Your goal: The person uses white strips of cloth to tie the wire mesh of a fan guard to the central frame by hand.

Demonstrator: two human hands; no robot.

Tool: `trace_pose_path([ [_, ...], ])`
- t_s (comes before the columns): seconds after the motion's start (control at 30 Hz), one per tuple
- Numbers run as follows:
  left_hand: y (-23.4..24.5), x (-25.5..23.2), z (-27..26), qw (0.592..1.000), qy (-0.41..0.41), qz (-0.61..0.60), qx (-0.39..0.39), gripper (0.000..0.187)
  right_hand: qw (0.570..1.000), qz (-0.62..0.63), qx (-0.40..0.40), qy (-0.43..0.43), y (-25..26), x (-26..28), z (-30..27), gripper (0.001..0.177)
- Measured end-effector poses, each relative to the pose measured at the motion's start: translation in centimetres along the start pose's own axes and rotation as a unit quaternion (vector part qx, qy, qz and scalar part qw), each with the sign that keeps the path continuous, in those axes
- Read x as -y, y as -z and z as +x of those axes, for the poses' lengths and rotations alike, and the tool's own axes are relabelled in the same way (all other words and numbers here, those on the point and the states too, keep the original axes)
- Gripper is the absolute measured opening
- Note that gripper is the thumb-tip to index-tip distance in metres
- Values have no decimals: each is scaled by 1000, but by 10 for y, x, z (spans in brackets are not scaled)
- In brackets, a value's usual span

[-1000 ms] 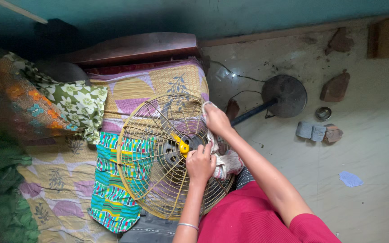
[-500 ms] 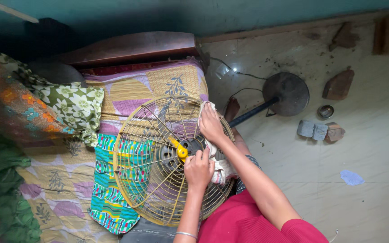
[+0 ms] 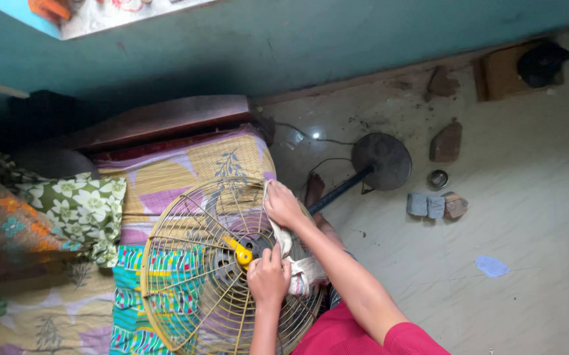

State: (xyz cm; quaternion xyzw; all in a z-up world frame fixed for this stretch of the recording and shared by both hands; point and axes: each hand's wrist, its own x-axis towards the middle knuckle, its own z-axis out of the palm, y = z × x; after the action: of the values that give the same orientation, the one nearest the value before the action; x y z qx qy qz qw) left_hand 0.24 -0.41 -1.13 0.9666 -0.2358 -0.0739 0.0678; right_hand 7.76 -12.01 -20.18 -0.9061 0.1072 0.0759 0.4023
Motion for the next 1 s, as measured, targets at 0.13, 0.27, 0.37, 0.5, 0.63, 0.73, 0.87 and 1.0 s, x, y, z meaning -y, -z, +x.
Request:
trace_pose_path([
  [0.13,-1,-3,-1,1000,8,12,-4,43,995,-39,6,-96,25,4,-16,62],
  [0.27,0,-1,-2,1000,10,10,13,42,966,-85,159,-188,37,4,-10,50],
  [0.37,1,-2,-2,1000,10,6,17,43,982,30,122,-138,19,-14,8,44],
  [0.5,1,-3,0,1000,10,6,17,44,995,90,35,4,8,-22,25,40],
  [0.63,-4,0,0,1000,12,16,14,45,998,43,48,-20,16,-22,7,40],
  [0.73,-3,-1,-2,999,16,20,26,49,989,-24,110,-98,26,-32,-7,42],
  [0.87,-5,-2,-2,1000,3,8,18,47,962,-59,187,-191,19,-35,5,50],
  [1.0,-4,1,-4,1000,4,5,14,45,990,102,80,-49,10,-31,29,48],
])
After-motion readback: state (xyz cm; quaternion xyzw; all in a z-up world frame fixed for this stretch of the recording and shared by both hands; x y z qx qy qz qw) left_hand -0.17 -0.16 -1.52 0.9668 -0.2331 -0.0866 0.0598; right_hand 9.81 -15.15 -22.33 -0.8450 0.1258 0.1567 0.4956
